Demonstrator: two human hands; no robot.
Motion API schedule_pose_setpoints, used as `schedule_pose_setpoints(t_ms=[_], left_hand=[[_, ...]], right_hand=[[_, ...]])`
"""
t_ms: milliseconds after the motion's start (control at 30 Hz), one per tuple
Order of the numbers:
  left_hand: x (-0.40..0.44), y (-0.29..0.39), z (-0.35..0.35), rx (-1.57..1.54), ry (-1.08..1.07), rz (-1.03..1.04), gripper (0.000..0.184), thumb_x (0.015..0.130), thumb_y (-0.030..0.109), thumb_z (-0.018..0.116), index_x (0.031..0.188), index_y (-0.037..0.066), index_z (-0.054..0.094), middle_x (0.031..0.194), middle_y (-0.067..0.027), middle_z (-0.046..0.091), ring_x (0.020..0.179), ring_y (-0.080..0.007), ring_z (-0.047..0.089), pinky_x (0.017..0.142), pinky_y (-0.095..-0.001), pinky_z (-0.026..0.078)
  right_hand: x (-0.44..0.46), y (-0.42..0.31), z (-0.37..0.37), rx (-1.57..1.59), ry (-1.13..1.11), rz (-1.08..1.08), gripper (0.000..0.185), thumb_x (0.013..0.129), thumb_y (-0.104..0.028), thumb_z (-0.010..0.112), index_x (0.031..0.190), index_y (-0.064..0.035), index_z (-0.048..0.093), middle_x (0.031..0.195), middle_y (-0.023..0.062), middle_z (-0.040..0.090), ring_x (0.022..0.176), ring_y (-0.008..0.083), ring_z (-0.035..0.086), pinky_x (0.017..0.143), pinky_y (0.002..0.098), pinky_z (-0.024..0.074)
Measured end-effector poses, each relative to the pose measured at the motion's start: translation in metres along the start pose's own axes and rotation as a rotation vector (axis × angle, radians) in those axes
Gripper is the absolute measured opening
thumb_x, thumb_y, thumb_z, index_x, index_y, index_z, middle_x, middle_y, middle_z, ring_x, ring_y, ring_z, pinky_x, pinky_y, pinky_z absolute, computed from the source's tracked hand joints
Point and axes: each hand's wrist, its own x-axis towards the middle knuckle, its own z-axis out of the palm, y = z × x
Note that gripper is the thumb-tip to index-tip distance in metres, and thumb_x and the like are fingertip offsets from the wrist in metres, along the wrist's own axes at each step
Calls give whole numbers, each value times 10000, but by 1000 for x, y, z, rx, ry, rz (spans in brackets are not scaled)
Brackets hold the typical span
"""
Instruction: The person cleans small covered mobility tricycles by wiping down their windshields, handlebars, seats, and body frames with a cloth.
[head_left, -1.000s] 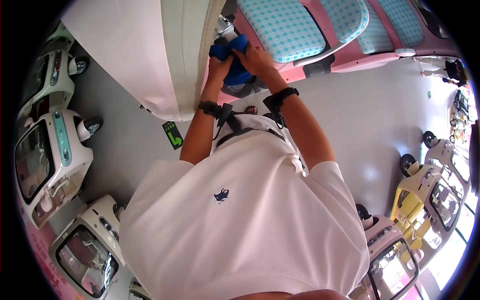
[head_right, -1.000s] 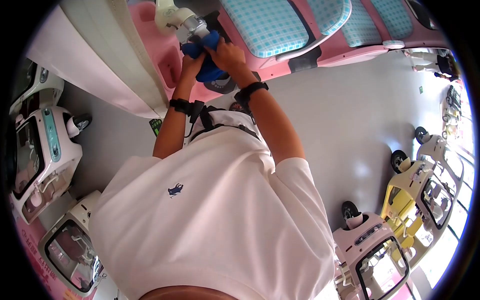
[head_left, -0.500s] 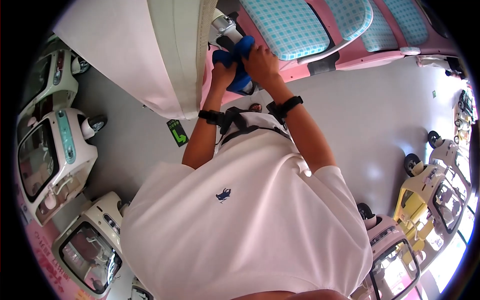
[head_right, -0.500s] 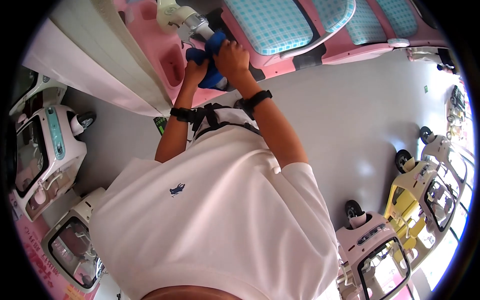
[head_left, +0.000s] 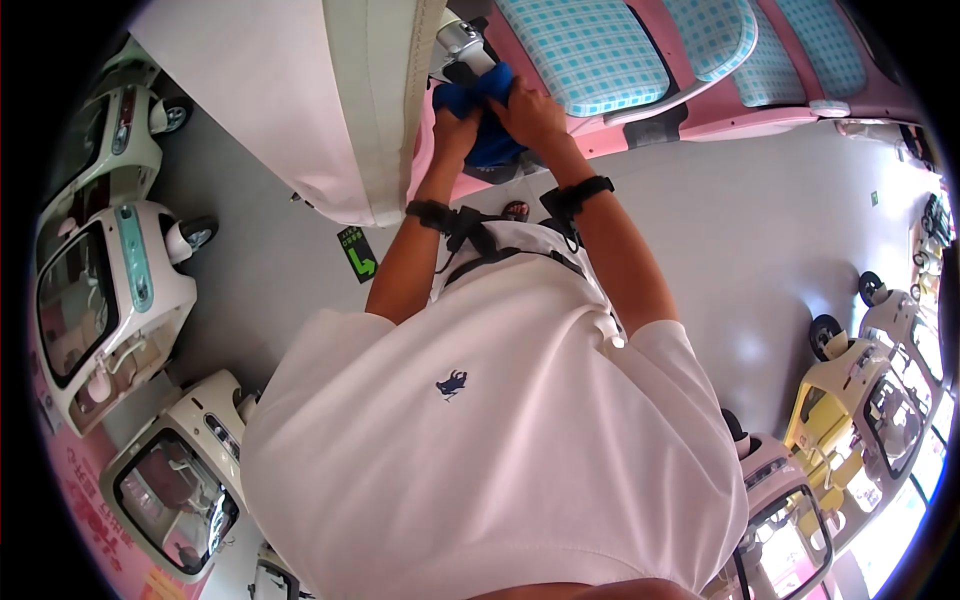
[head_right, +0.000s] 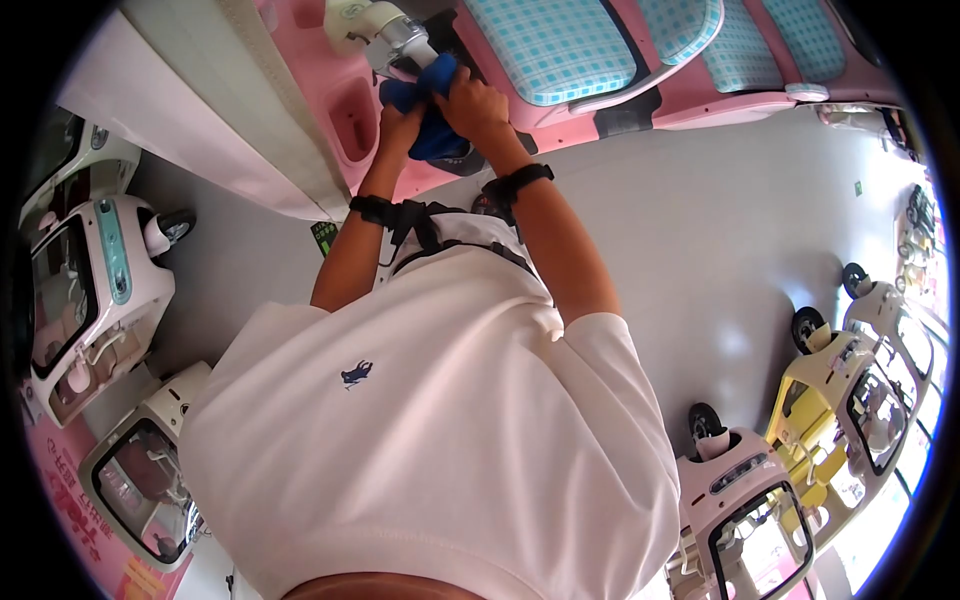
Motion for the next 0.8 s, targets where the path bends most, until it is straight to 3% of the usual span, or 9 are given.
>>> schedule_pose_setpoints(t_ms=[67, 200, 267, 367, 433, 467, 533, 633, 800], left_hand=[[-12, 0, 0, -2, 57, 38, 421, 862, 302, 703, 1166, 15, 654, 1132, -210, 688, 1094, -351, 646, 931, -405, 485], [-29, 14, -3, -26, 36, 96, 419, 869, 320, 700, 1149, 12, 652, 1121, -227, 685, 1098, -362, 642, 933, -419, 481], [-33, 21, -3, 42, 103, 62, 463, 889, 385, 696, 1089, -32, 678, 1055, -196, 719, 1014, -281, 688, 882, -379, 495], [-28, 8, -4, 79, 73, 35, 493, 882, 410, 698, 1101, -31, 671, 1048, -208, 717, 1015, -302, 689, 888, -381, 495], [-24, 7, -4, 103, 63, 21, 490, 876, 411, 701, 1096, -27, 676, 1044, -210, 716, 1018, -303, 688, 887, -382, 496], [-22, 8, -4, 127, 51, 6, 488, 871, 412, 703, 1091, -22, 681, 1041, -213, 715, 1022, -304, 687, 887, -382, 496], [-15, 12, -4, 160, 51, 48, 468, 865, 396, 706, 1077, -21, 689, 1033, -204, 720, 1017, -293, 689, 882, -379, 497], [5, -1, -1, 170, 75, 52, 426, 852, 357, 714, 1055, -17, 703, 1021, -182, 729, 1006, -274, 692, 874, -374, 499], [31, -3, -1, 131, 38, -70, 423, 833, 293, 731, 1119, -15, 686, 1074, -150, 722, 1000, -217, 680, 858, -348, 499]], right_hand=[[-1, -3, 1, -10, -5, 12, 572, 902, -525, 587, 1144, -12, 516, 926, 243, 709, 872, 427, 699, 760, 511, 560], [-12, -2, 2, -96, 84, -35, 496, 929, -501, 572, 1021, -14, 559, 844, 221, 711, 807, 398, 711, 673, 480, 568], [-13, -1, 1, -108, 158, -85, 509, 947, -512, 547, 988, -5, 574, 788, 224, 706, 757, 399, 712, 632, 482, 569], [-18, -4, -3, -113, 155, -47, 484, 946, -500, 555, 938, -18, 589, 748, 224, 700, 733, 403, 710, 625, 483, 566], [-14, -7, -11, -121, 39, -9, 490, 939, -488, 566, 987, -1, 600, 901, 227, 707, 887, 391, 704, 715, 487, 564], [-13, -7, -9, -122, 43, -5, 490, 939, -488, 566, 987, -1, 600, 901, 227, 707, 887, 391, 704, 715, 487, 564], [-11, -6, -6, -208, 138, -78, 522, 931, -478, 576, 1070, 25, 604, 1094, 201, 655, 1065, 372, 640, 835, 500, 529], [-3, -4, -4, -222, 130, -139, 573, 905, -515, 574, 1128, 11, 614, 1129, 157, 603, 1106, 352, 587, 883, 484, 484], [4, -8, -4, -216, 170, -159, 610, 913, -533, 561, 1154, 27, 592, 1105, 170, 613, 1061, 362, 613, 866, 486, 496]])
